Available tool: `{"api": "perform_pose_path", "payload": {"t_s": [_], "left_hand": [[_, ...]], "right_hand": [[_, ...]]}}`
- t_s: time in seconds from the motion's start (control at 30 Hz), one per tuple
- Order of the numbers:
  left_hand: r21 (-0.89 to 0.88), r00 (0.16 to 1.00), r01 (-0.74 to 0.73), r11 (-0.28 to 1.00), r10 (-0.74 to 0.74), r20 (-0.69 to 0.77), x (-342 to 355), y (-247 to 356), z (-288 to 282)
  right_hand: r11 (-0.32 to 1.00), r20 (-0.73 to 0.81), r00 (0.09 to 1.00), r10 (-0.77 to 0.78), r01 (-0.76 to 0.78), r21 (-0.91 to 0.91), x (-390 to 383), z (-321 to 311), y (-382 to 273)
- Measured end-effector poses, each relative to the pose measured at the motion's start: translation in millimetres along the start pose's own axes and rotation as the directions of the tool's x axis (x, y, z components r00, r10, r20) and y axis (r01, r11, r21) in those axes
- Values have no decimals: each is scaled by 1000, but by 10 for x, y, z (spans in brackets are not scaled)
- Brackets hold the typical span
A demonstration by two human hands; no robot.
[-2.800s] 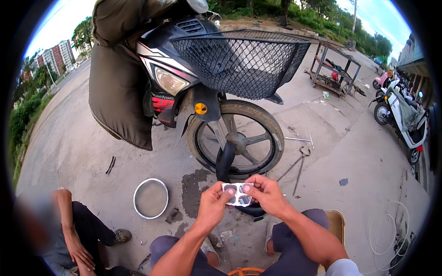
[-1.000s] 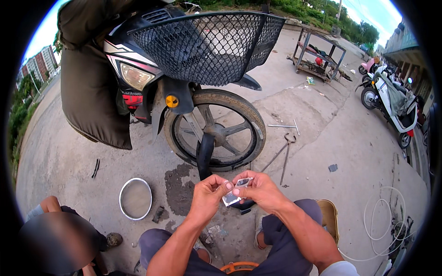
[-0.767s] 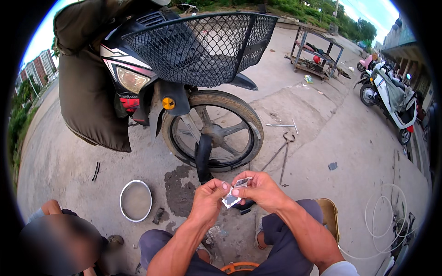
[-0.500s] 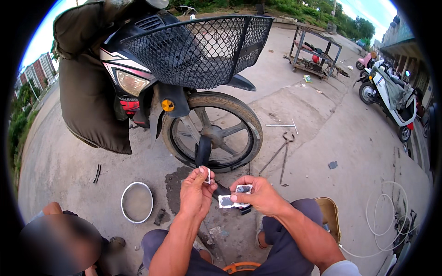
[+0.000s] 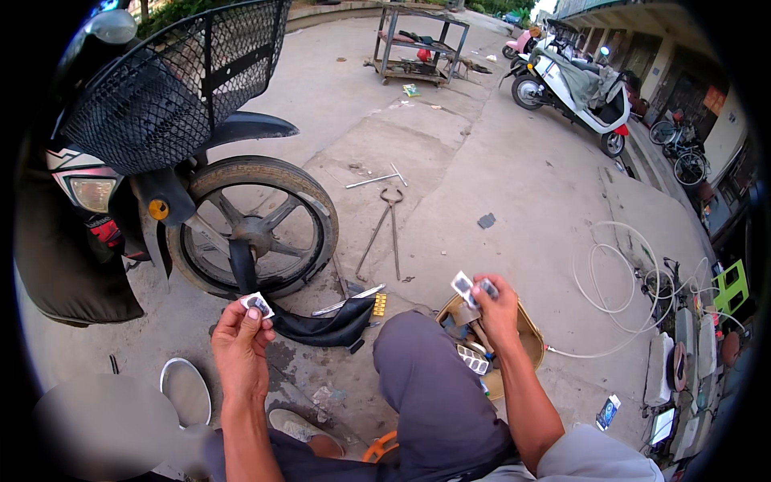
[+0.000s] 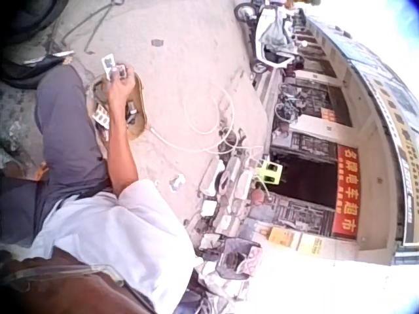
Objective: The person patches a motorcycle inner tube by applying a small patch, smoothing it down by hand, and then checking the tube for leaks by rotating it while holding it near a wheel.
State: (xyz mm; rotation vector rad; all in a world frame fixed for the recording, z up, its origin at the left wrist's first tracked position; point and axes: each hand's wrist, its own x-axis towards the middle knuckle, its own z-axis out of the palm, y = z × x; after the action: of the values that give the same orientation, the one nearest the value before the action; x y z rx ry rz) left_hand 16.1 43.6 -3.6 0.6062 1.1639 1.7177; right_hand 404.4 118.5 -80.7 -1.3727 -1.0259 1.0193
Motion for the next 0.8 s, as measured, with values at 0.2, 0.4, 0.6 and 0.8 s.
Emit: {"api": "perform_pose_path", "payload": {"t_s": [0.2, 0.4, 0.6, 0.8], "left_hand": [[-25, 999, 35, 999, -36, -20, 51, 7, -44], [-31, 993, -10, 999, 7, -122, -3, 130, -222], [-47, 992, -77, 996, 71, -104, 23, 206, -158], [-34, 998, -38, 999, 37, -43, 33, 199, -161]], "right_hand": [[877, -250, 919, 305, -373, -303, -537, -1440, 1869], [836, -126, 992, 12, -79, -543, -146, -1139, 1403], [933, 239, 913, -331, 355, -65, -1, 519, -1012], [497, 721, 207, -661, 841, 214, -508, 2106, -1642]]}}
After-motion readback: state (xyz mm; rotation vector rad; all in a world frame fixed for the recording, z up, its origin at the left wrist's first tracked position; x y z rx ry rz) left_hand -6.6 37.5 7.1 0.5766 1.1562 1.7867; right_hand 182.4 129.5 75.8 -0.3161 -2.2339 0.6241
